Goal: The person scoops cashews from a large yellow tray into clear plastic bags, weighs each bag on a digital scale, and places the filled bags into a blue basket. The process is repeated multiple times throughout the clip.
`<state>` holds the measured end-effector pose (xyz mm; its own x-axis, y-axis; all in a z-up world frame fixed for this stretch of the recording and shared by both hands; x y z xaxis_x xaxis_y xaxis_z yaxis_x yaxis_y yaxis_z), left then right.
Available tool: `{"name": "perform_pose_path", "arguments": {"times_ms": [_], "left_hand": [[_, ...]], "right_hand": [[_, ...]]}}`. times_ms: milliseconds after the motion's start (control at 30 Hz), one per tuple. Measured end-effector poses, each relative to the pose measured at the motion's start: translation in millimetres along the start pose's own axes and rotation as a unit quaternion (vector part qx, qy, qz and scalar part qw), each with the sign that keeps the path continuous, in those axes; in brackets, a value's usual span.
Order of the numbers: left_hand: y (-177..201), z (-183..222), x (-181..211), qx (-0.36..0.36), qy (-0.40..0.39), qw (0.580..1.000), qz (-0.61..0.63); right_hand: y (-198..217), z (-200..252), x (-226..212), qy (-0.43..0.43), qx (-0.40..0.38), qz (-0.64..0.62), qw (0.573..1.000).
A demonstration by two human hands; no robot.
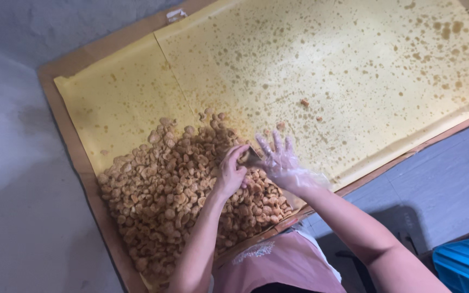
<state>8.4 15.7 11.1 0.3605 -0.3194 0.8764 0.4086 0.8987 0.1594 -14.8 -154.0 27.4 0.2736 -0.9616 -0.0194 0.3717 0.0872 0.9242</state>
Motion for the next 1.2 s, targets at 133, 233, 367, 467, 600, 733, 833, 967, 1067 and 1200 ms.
{"name": "perform_pose_path", "arguments": {"times_ms": [133, 233, 367, 467, 600, 733, 833, 967, 1067, 1200], "left_hand": [[3.6, 5.9, 7.6, -0.001, 0.022, 1.000, 0.006], [6.4, 6.9, 19.0, -0.008, -0.016, 1.000, -0.008], [13.0, 9.8, 31.6, -0.020, -0.010, 1.000, 0.013], [13.5, 14.6, 37.3, -0.062, -0.045, 0.997, -0.002], [5.4, 21.3, 46.6, -0.143, -0.107, 0.984, -0.025], [-14.0, 42.3, 51.9, -0.227, -0.140, 0.964, 0.015], [-54.9, 59.2, 65.7, -0.333, -0.118, 0.935, 0.021], [-136.6, 101.2, 86.1, -0.460, -0.081, 0.884, -0.017], [-202.9, 148.6, 100.4, -0.544, -0.088, 0.832, -0.057], [-287.9, 212.2, 114.9, -0.635, -0.131, 0.760, -0.047]], "right_hand": [[30.1, 4.6, -10.9, 0.025, 0.043, -0.039, 0.998], [48.8, 4.1, -7.5, 0.014, -0.046, 0.003, 0.999], [66.8, 10.9, 9.6, -0.014, 0.102, -0.146, 0.984], [59.0, 29.9, 9.8, -0.012, 0.137, -0.134, 0.981], [50.9, 65.7, -2.2, -0.037, 0.152, -0.179, 0.971], [37.0, 148.4, 1.9, -0.224, 0.258, -0.367, 0.865], [12.8, 222.0, 5.5, -0.294, 0.392, -0.436, 0.755], [-32.0, 325.4, -3.6, -0.222, 0.556, -0.581, 0.551], [-70.3, 405.4, -25.0, -0.348, 0.633, -0.517, 0.459], [-117.1, 514.2, -94.8, -0.517, 0.665, -0.476, 0.253]]}}
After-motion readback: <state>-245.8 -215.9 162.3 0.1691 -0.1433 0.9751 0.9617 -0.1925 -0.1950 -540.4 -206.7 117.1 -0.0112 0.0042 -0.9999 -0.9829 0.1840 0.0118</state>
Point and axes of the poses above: each hand's wrist, its own z-axis away from the middle knuckle, its own y-axis out of the back of the hand, x = y × z, the point moved 2 cm from there along -z, towards the middle knuckle, and after that the axes turned 4 degrees about x, right-handed, at the moved point
